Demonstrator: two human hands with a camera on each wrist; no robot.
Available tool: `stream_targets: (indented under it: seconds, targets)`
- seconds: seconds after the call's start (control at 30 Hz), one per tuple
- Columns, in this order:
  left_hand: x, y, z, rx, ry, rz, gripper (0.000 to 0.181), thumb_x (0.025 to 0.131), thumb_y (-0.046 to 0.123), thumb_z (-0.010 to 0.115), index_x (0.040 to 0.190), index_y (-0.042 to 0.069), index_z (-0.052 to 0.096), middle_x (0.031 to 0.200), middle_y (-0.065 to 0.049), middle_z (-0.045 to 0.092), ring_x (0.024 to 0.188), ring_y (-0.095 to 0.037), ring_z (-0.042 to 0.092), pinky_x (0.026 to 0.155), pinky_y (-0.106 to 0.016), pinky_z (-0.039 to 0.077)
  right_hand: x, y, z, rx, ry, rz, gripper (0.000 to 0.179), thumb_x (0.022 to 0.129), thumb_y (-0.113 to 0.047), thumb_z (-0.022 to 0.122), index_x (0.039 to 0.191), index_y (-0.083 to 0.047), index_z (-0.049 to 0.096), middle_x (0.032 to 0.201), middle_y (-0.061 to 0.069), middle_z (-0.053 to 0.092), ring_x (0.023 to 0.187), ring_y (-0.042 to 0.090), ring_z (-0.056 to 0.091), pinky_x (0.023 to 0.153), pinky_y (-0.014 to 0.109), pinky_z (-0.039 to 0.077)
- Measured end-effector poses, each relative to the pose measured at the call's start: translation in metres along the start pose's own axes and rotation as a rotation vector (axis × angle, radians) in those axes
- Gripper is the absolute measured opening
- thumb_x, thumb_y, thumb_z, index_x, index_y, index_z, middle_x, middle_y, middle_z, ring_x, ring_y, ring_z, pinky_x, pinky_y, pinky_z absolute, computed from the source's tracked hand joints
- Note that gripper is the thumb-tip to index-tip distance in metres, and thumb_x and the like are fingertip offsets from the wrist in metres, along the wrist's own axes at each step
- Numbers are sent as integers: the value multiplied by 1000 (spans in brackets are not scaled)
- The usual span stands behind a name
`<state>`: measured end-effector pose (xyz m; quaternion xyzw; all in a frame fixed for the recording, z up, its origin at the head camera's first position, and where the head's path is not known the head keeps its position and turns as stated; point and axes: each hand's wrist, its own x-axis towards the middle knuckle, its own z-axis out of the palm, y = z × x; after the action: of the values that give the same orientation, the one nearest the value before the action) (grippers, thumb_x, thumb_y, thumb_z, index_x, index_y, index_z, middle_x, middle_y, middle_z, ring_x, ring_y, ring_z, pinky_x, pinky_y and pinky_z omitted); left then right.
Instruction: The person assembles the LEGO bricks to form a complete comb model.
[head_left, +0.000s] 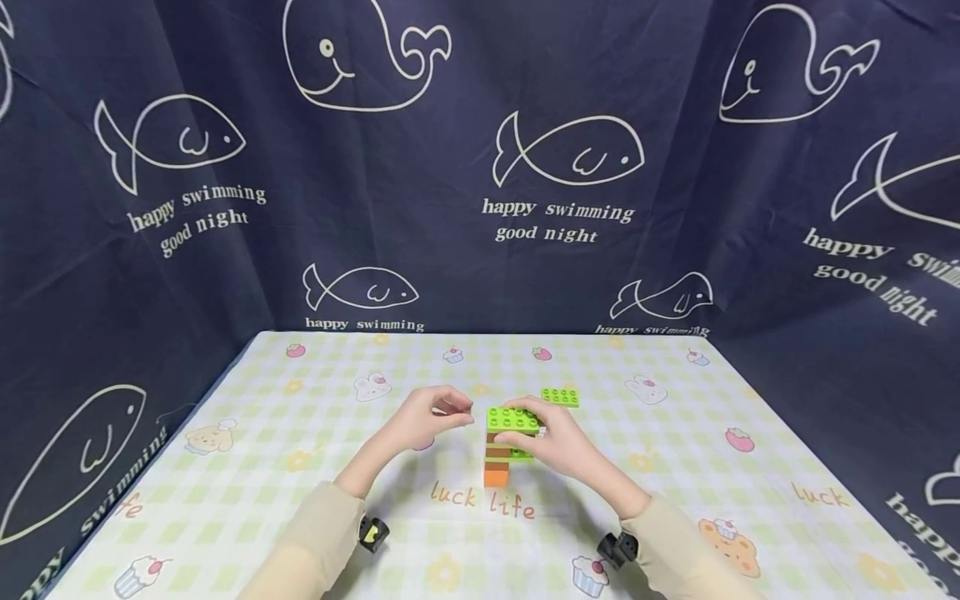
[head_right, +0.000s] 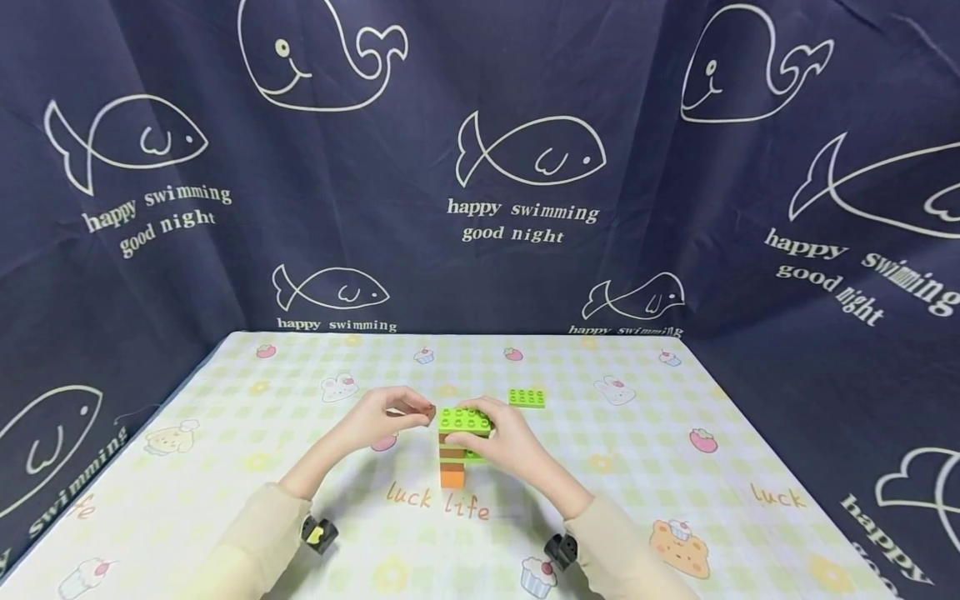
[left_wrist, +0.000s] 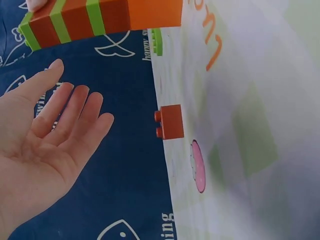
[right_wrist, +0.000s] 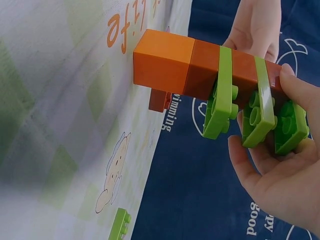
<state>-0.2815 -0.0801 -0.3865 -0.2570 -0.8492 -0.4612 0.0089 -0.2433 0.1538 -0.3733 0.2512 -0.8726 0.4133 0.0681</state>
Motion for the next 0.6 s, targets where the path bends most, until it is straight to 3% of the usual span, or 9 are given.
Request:
stream_targets:
  seconds: [0.3,0.47,0.6]
  targets:
    - [7,-12,2,-49,1,-21,18,86,15,67,101,5,67,92,-5,72,83,-16,67,77,-25,54,0,-1,-1,6,-5,-3,46,78,-36,74,116,-12,64,116,1,65,112,21,59,98,41,46]
    - [11,-18,2,-75,-6,-45,19,87,16,67,102,5,67,92,-6,71,85,-23,69,82,-31,54,0,0,0,4,2,-6,44,78,-35,75,116,-14,64,115,1,66,111,21,59,97,41,47]
    - [14,-21,2,-74,5,-49,22,87,16,67,102,1,66,92,-7,71,84,-21,69,85,-34,53,0,0,0,4,2,-1,45,78,-36,75,116,-14,64,115,1,66,110,20,59,98,41,46]
